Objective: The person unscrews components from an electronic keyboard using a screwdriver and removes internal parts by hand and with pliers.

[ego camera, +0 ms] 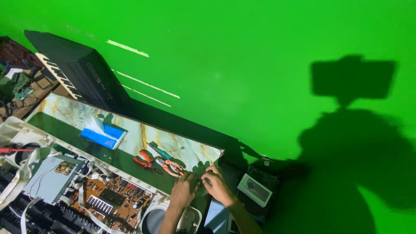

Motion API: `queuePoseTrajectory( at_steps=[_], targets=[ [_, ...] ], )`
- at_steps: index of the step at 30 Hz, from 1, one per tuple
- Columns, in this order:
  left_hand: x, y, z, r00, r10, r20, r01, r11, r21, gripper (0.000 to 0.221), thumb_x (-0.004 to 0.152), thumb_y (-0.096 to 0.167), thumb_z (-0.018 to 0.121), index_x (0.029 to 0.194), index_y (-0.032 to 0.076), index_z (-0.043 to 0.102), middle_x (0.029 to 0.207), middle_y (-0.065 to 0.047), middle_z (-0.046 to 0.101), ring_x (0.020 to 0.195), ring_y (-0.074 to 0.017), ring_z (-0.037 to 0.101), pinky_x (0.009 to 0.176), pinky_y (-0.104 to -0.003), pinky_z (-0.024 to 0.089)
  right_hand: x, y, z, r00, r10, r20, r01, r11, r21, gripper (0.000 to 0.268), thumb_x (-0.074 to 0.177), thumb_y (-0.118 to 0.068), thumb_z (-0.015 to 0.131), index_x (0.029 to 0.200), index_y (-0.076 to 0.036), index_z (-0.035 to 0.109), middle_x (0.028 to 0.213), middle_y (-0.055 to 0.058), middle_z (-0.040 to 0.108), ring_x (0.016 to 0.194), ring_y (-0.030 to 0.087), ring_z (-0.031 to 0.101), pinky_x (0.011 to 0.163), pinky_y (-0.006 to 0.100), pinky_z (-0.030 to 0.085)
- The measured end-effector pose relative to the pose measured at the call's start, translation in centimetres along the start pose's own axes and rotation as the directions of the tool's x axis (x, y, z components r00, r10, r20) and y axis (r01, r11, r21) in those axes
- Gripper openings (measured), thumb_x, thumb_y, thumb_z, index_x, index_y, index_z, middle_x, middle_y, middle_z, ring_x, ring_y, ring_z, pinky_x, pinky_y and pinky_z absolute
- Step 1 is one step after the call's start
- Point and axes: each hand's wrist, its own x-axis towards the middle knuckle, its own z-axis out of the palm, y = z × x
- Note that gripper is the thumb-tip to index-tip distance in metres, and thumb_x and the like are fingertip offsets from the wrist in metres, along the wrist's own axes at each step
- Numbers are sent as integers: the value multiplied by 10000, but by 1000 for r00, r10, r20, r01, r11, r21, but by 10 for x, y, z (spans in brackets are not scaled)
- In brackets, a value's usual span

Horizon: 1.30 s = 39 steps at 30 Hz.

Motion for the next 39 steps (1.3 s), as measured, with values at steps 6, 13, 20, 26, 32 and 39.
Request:
queuePoseTrajectory(
  at_steps=[6,13,20,26,32,39],
  targets=[
    [1,1,1,999,-3,-47,3,1000,-8,352,878,296,720,1194,145,681,1189,-95,664,1115,-330,651,953,-450,524,6,-6,-5,999,1,35,1,999,-50,126,836,-65,758,954,-46,715,1192,154,587,1120,353,613,939,402,500],
    [0,5,-2,999,-21,-30,23,998,55,344,889,301,710,1198,153,674,1220,-86,650,1149,-319,627,945,-482,503,8,-16,-9,998,26,56,-23,998,-56,127,844,-80,750,961,-42,720,1193,140,597,1088,336,631,904,392,514],
    [0,-4,7,997,21,-73,-15,996,83,374,875,299,725,1208,139,666,1280,-109,632,1197,-329,598,962,-497,487,5,-16,-5,999,13,41,-10,998,-63,147,849,-94,752,976,-31,716,1174,130,610,1087,337,624,905,398,512],
    [-14,-2,-1,992,34,-122,-25,996,82,394,848,272,740,1205,123,669,1247,-136,636,1167,-350,604,954,-497,484,-1,-39,-14,999,-41,-11,40,997,-65,107,846,-91,751,929,-39,706,1102,117,637,1050,338,623,894,406,500],
    [-58,0,-30,970,-34,-239,52,996,70,373,870,283,747,1170,79,659,1195,-162,647,1109,-379,621,956,-475,498,-6,-88,-15,995,-95,12,96,995,-34,105,871,-107,723,954,-50,695,1078,113,654,1038,332,638,894,404,502],
    [-158,-21,-90,852,22,-523,27,996,85,340,829,248,740,1124,88,690,1218,-150,667,1054,-398,632,910,-480,501,-15,-170,16,956,-268,121,272,962,-14,192,892,-127,696,1066,-51,675,1185,133,639,1119,352,629,951,427,496]
  ],
)
